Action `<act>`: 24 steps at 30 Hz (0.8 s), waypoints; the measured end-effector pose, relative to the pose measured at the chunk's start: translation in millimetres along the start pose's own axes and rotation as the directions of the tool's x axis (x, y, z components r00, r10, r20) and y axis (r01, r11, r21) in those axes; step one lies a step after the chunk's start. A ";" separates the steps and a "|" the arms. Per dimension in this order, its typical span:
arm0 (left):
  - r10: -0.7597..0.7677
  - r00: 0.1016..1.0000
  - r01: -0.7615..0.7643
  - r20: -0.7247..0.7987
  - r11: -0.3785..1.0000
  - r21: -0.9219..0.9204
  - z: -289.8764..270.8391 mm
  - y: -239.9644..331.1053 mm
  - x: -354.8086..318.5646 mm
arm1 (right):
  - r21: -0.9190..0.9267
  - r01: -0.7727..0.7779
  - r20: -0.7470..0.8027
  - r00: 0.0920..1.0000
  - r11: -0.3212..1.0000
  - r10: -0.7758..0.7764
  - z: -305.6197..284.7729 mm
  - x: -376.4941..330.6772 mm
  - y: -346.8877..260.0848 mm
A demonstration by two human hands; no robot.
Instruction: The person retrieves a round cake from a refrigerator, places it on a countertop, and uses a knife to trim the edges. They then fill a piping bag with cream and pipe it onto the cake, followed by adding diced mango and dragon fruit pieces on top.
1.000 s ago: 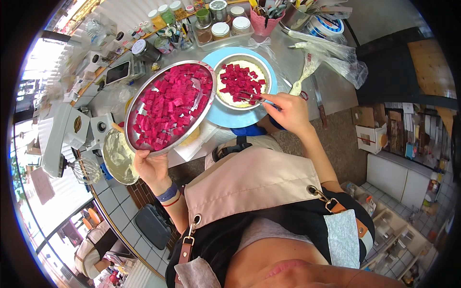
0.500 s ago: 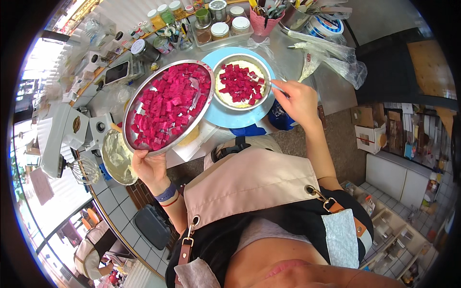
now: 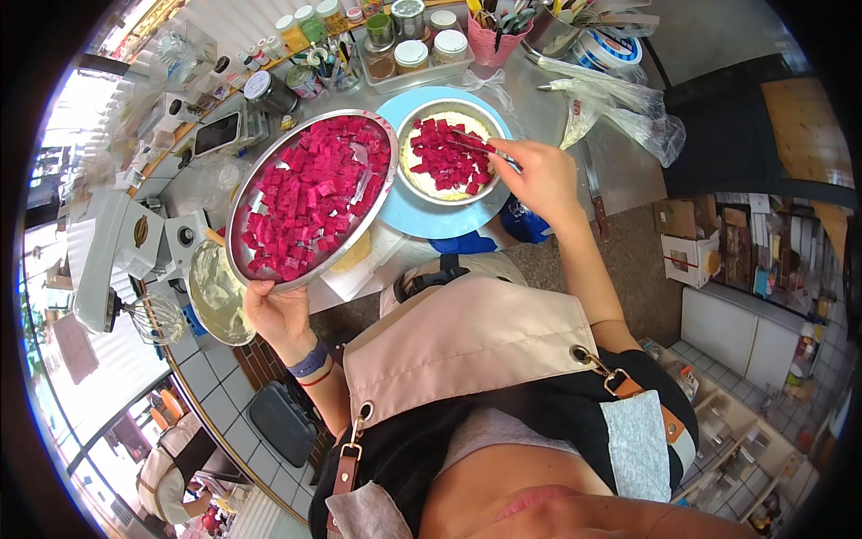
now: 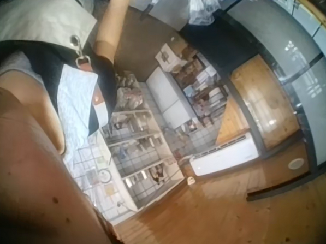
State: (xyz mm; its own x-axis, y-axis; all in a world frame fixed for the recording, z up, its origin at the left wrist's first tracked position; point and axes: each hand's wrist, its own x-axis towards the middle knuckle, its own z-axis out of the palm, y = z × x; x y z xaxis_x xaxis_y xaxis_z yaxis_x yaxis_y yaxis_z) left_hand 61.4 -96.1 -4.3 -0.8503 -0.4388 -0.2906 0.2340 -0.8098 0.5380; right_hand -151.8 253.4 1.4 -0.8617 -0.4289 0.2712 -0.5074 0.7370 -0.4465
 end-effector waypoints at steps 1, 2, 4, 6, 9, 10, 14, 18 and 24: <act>-0.005 1.000 0.005 0.009 1.000 -0.008 -1.5 1.1 -0.4 | -0.050 -0.007 0.009 1.000 0.999 0.007 2.6 1.7 2.2; -0.008 1.000 0.009 0.018 1.000 -0.015 -2.2 2.1 -0.9 | -0.100 -0.012 0.017 1.000 0.995 0.014 5.1 2.3 3.8; 0.002 1.000 -0.002 -0.008 1.000 -0.007 5.4 0.8 -2.3 | -0.015 -0.038 0.009 0.999 0.999 0.038 2.4 8.2 2.5; 0.011 1.000 -0.011 -0.017 1.000 -0.005 7.6 0.4 -2.7 | 0.036 -0.057 0.041 0.998 0.998 0.056 -1.3 13.5 -3.0; 0.015 1.000 -0.015 -0.002 1.000 -0.006 6.4 1.3 -2.5 | 0.048 -0.017 0.094 0.995 0.999 0.012 10.0 29.3 -14.3; 0.014 1.000 -0.014 0.005 1.000 -0.003 5.2 2.5 -2.6 | 0.034 -0.004 0.124 0.992 0.999 0.000 12.7 35.4 -18.9; 0.018 1.000 -0.018 0.013 1.000 -0.012 4.9 2.6 -1.3 | -0.093 0.035 0.125 0.992 0.995 -0.023 29.6 47.6 -24.8; 0.022 1.000 -0.020 0.022 0.998 -0.051 6.2 2.3 -3.6 | -0.072 0.055 0.117 0.992 0.996 -0.046 26.1 48.5 -28.6; 0.037 0.999 -0.037 0.004 0.998 -0.044 -2.0 4.0 -7.5 | -0.152 0.047 0.240 0.971 0.987 -0.009 -2.5 34.9 -22.3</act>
State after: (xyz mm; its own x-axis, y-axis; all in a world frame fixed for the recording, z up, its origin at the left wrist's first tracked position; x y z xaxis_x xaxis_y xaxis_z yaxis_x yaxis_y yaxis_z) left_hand 69.6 -96.8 -1.5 -0.8429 -0.4670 -0.2672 0.2859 -0.8095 0.5129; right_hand -170.5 223.3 23.0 -0.8339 -0.5483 0.0625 -0.5399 0.7871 -0.2981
